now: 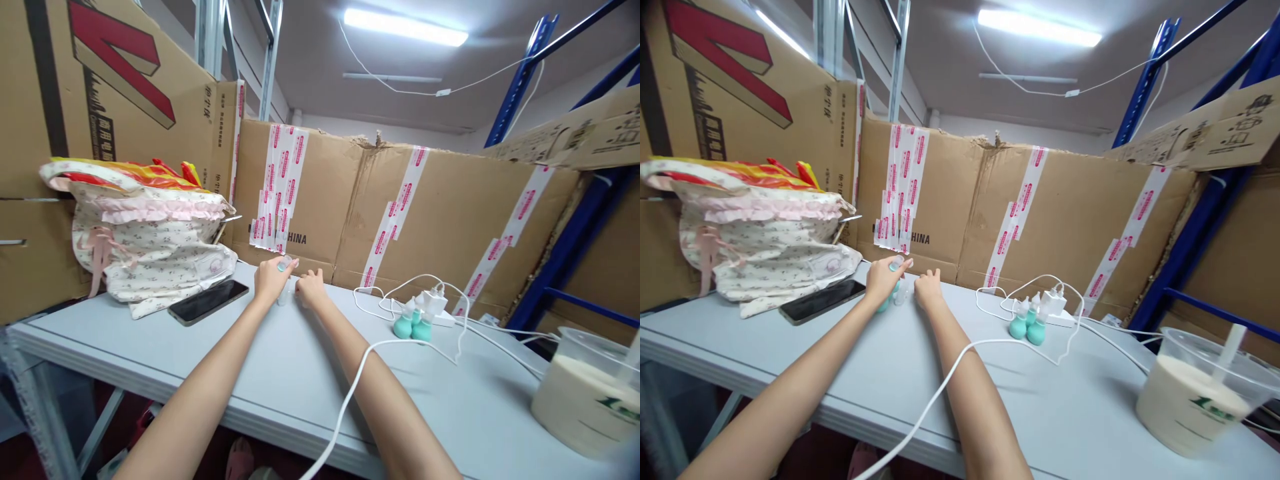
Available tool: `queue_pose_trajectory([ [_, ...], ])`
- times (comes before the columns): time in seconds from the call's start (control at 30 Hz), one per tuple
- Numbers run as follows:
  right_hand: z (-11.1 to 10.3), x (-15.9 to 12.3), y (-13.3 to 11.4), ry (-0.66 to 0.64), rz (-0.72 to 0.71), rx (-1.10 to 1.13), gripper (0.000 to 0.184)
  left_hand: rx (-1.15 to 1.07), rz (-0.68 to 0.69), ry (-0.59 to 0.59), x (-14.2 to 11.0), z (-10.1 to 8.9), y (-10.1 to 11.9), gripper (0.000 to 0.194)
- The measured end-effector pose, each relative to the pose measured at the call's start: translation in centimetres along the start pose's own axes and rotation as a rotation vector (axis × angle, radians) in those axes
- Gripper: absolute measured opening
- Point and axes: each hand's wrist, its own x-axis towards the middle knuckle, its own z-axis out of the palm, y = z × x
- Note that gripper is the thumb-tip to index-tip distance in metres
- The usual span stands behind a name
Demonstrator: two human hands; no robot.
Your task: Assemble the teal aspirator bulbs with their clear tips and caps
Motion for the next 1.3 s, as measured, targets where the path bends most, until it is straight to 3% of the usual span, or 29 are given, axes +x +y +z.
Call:
queue_pose_trajectory([
  [0.97,-0.4,0.1,0.5,-0.043,0.013,0.039,0.012,0.049,-0.017,-0.049,-0.1,0.3,0.0,0.038],
  [1.3,-1.0,0.2,0.5,-0.06,0.095,0.112,0.018,0.034,-0.011,-0.035,0.0,0.4,-0.2,0.039],
])
